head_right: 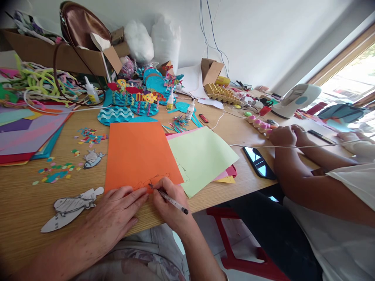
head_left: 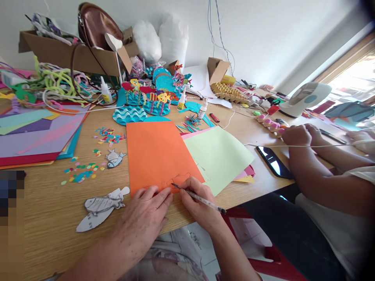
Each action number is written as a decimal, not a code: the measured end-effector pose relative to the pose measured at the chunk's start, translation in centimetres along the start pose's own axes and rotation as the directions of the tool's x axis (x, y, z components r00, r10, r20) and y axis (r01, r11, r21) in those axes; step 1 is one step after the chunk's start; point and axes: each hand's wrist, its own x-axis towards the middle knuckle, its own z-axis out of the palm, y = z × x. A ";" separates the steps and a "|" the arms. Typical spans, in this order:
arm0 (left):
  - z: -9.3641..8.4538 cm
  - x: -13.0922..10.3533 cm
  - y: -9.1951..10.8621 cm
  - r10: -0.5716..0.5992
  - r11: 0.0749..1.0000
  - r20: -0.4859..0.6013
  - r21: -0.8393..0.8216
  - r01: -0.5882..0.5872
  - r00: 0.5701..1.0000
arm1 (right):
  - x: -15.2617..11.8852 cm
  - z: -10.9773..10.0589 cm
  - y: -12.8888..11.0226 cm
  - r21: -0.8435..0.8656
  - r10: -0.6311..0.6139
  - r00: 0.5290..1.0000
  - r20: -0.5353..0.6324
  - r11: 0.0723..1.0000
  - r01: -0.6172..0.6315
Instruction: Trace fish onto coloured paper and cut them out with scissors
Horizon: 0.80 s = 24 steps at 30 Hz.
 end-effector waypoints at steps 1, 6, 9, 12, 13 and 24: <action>0.0 0.0 0.0 -0.002 1.000 -0.001 0.001 0.002 1.000 | 0.0 0.0 0.0 0.000 -0.005 1.000 0.006 1.000 0.005; 0.1 0.1 0.0 -0.001 1.000 -0.002 -0.005 0.001 1.000 | 0.0 -0.1 0.0 -0.017 -0.009 1.000 0.002 1.000 0.009; 0.1 0.0 0.1 -0.005 1.000 -0.001 -0.010 0.005 1.000 | 0.0 -0.1 0.0 -0.011 -0.013 1.000 0.006 1.000 0.013; 0.0 0.1 0.1 -0.004 1.000 0.005 -0.010 0.004 1.000 | 0.0 0.0 0.0 -0.013 -0.002 1.000 0.009 1.000 0.002; -0.1 0.1 0.1 -0.002 1.000 0.005 -0.011 0.002 1.000 | 0.0 0.0 0.0 -0.016 0.003 1.000 0.002 1.000 -0.003; 0.2 0.0 0.0 -0.001 1.000 -0.007 -0.002 0.001 1.000 | 0.0 -0.1 0.2 0.005 0.022 1.000 0.019 1.000 -0.022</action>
